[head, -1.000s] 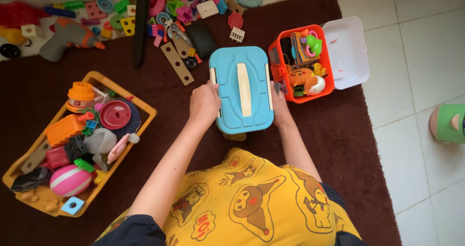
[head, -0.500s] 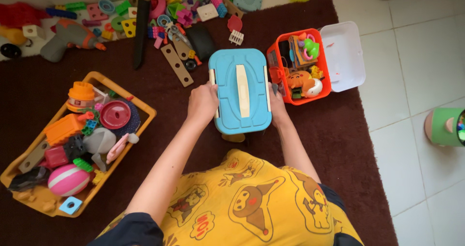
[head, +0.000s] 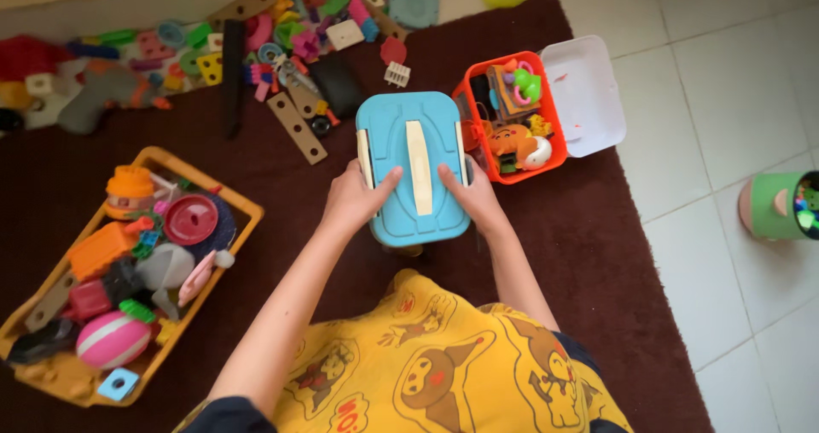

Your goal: The person sorts various small toys and blocks from the floor into multiple plastic storage containers. They handle items one by one, placing them into orange, blue, and yellow bins, and close the containers after filling them.

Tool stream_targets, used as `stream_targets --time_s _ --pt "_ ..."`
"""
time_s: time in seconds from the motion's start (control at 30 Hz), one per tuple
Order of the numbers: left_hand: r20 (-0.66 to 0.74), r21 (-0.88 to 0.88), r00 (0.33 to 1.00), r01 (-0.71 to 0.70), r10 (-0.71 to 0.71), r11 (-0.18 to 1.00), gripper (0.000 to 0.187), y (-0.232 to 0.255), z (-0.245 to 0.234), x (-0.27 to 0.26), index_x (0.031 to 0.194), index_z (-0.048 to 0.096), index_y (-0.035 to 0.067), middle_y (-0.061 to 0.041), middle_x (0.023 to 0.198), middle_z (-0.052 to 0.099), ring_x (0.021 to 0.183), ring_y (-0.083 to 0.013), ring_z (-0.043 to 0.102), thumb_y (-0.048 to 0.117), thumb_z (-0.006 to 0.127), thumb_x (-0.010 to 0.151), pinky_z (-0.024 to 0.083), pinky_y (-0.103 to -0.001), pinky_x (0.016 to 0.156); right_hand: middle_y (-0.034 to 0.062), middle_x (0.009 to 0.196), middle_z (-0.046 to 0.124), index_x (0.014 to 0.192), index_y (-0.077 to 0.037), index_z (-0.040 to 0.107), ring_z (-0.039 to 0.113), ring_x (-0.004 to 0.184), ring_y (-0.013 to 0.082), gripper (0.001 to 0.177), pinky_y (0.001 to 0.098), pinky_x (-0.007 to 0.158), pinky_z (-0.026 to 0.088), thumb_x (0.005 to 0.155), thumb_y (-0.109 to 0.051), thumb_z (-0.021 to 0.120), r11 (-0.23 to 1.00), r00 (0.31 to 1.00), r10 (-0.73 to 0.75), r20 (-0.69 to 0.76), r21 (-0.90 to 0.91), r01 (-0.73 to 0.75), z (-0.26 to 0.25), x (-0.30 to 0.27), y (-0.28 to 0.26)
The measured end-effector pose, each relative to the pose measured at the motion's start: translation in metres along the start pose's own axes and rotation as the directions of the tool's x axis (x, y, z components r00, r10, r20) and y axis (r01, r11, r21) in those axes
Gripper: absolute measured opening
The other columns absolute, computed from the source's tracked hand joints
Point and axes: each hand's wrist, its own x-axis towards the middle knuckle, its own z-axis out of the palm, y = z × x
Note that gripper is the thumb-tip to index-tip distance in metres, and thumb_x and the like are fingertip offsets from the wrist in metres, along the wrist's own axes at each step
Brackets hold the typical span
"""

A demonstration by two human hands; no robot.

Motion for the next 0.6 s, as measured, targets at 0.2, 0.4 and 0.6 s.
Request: stream_targets --time_s 0.2,0.4,0.6 --pt "0.067 0.254 0.972 -0.236 0.227 0.938 0.068 0.077 -0.001 -0.038 0.123 0.062 0.000 -0.024 0.088 0.075 0.084 -0.0404 0.074 0.057 0.068 0.087 0.059 -0.047 0.078 0.0117 0.123 0.069 0.136 0.004 0.055 0.066 0.107 0.0170 0.070 0.0312 0.092 0.056 0.087 -0.040 0.080 0.986 0.982 -0.040 -0.185 0.151 0.068 -0.045 -0.053 -0.026" --pt "0.151 0.121 0.872 -0.483 0.465 0.867 0.093 0.144 0.047 -0.059 0.149 0.038 -0.006 -0.022 0.081 0.074 0.072 -0.0399 0.074 0.058 0.065 0.087 0.060 -0.048 0.065 0.0101 0.122 0.069 0.135 0.004 0.058 0.068 0.105 0.0154 0.057 0.0303 0.092 0.057 0.092 -0.027 0.078 0.970 0.922 -0.143 -0.360 0.135 0.204 -0.134 -0.112 -0.070" --pt "0.297 -0.034 0.763 -0.592 0.573 0.805 0.110 0.151 0.147 -0.059 0.161 0.018 -0.011 -0.025 0.082 0.072 0.065 -0.0439 0.070 0.054 0.062 0.084 0.057 -0.051 0.059 0.0095 0.121 0.070 0.134 0.004 0.060 0.068 0.103 0.0145 0.051 0.0288 0.089 0.057 0.093 -0.022 0.076 0.979 0.851 -0.046 -0.524 0.148 0.143 -0.201 -0.157 -0.041"
